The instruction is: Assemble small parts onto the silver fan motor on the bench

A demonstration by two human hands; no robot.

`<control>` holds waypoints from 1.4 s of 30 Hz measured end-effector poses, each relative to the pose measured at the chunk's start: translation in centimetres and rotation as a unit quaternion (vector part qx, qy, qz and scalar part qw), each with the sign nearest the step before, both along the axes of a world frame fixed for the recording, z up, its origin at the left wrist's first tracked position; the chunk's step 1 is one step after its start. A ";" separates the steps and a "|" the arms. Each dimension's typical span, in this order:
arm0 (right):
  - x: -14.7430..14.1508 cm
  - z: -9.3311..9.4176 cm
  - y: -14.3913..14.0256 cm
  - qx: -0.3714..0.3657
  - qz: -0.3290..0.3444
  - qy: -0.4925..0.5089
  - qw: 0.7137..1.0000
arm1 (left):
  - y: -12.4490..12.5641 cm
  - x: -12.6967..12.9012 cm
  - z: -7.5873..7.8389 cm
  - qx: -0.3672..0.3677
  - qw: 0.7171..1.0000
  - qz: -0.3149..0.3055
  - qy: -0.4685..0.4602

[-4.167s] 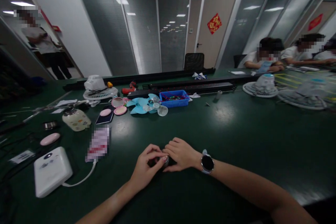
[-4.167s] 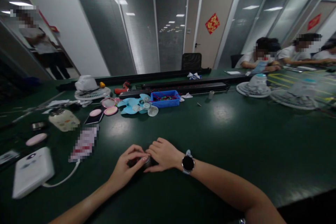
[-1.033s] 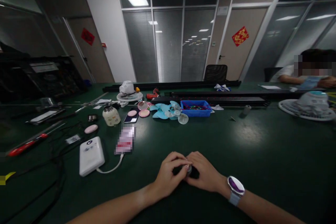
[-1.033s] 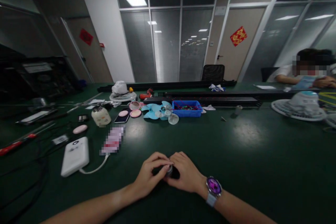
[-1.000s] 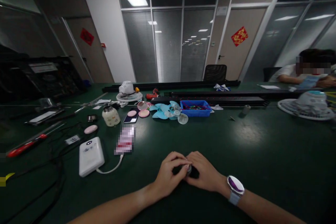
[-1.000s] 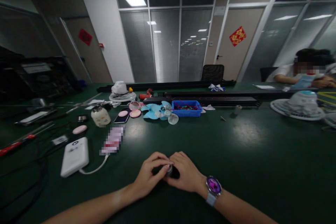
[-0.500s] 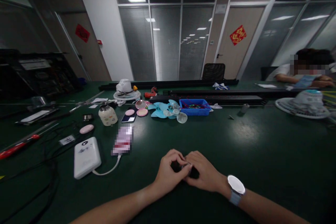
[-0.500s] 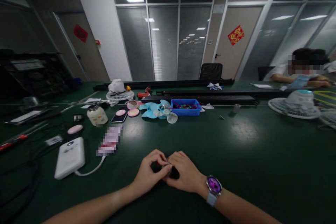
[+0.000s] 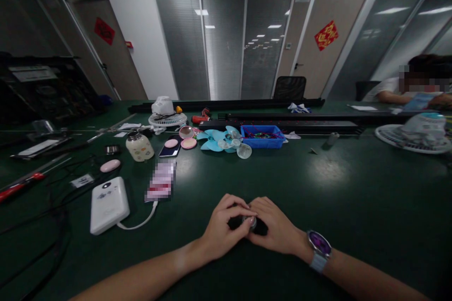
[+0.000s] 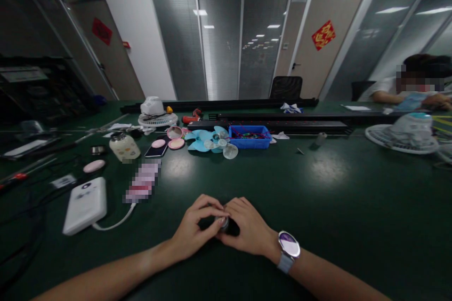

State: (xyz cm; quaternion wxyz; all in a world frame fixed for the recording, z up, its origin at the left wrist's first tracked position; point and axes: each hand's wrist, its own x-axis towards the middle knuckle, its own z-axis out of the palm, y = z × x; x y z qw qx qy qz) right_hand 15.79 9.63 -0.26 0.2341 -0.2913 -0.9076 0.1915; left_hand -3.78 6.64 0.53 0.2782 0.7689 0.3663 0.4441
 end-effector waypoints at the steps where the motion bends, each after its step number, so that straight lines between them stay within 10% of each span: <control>1: 0.0 0.1 0.0 -0.002 0.002 0.001 1.000 | 0.1 0.0 0.0 -0.002 1.000 0.005 -0.004; 13: 0.5 0.6 0.2 -0.032 -0.021 0.014 0.999 | 1.8 -1.1 1.2 0.017 0.998 0.064 -0.022; 28: 1.3 0.4 1.5 -0.206 -0.138 0.078 0.966 | 5.3 -5.2 -1.6 -0.036 0.965 0.105 0.238; 42: -0.2 0.0 2.9 -0.221 -0.113 0.073 0.966 | 4.7 -1.4 0.8 -0.036 0.999 0.039 -0.003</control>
